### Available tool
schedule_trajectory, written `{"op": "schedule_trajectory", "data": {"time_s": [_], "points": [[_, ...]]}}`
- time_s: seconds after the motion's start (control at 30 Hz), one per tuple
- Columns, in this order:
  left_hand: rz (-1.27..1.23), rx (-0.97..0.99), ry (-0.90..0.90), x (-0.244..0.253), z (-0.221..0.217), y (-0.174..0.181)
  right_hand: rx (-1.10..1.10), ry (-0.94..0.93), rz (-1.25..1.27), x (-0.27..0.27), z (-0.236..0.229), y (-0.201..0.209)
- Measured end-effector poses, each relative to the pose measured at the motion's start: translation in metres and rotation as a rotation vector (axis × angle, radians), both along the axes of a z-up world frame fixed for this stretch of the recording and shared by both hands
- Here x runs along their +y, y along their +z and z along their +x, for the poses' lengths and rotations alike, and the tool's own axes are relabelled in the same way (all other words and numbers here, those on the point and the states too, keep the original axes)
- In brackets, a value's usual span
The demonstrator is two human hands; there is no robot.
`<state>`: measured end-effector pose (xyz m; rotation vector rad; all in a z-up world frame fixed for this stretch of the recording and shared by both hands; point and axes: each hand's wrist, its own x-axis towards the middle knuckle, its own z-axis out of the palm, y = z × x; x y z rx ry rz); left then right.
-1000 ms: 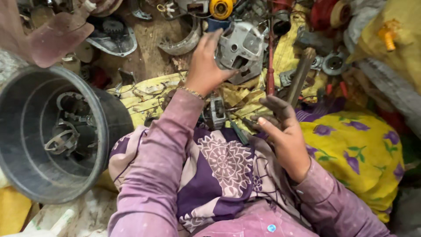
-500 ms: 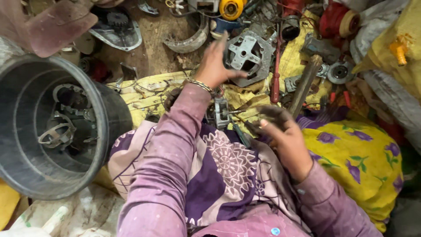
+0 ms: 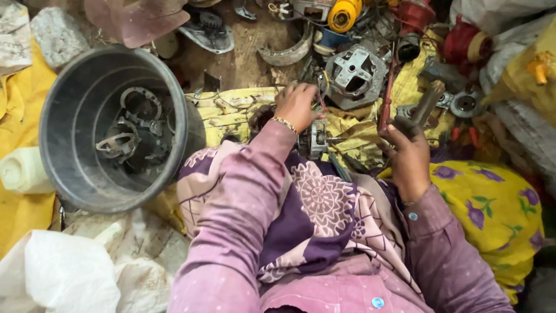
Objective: The person disassembles a metal electrical housing, removes a rotor with copper windings, and uses a hammer to strike the rotor shaft. They repeatedly inspect the components and reassemble the housing.
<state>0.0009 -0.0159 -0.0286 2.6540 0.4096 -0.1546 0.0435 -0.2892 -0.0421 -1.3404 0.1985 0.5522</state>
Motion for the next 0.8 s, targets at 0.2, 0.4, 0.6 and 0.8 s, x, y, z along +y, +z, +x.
{"op": "schedule_trajectory", "data": {"time_s": [0.2,0.4,0.6,0.8], "points": [[-0.241,-0.336,0.241,0.036,-0.004,0.001,0.022,-0.006,0.029,-0.010,-0.001,-0.011],[-0.214,-0.602,0.403,0.086,-0.022,0.001,0.053,0.030,0.049,-0.004,0.004,-0.018],[-0.173,-0.583,0.700,0.117,-0.030,0.022,0.067,0.043,0.065,-0.002,0.004,-0.005],[0.162,-0.410,0.449,0.128,-0.043,0.024,0.120,0.100,0.059,0.009,0.000,0.012]]}}
